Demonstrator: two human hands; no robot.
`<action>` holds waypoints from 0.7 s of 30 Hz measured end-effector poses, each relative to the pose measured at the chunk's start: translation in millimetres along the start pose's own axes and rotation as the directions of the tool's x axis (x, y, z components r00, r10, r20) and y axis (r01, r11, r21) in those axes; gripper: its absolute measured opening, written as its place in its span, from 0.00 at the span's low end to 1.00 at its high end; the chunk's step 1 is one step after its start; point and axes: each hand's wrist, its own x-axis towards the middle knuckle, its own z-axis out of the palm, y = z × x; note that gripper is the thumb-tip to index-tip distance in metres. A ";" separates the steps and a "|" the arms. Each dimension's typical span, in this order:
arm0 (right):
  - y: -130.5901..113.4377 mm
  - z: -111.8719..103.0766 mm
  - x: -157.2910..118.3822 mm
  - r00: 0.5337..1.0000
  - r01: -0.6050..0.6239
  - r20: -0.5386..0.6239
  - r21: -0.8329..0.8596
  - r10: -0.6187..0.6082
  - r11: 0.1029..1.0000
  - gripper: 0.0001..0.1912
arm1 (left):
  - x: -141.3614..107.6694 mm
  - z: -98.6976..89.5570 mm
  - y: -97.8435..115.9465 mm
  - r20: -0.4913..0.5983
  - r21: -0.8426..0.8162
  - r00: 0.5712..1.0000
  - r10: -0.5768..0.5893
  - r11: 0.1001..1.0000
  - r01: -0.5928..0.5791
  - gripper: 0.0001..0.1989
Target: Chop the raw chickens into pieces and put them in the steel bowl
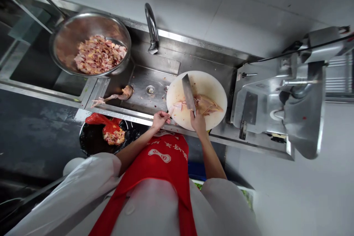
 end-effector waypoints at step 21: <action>-58.0 -8.1 -39.2 0.950 -0.069 -0.306 0.009 0.069 0.998 0.27 | -8.3 2.0 2.3 0.037 -0.106 0.999 -0.037 0.993 0.041 0.14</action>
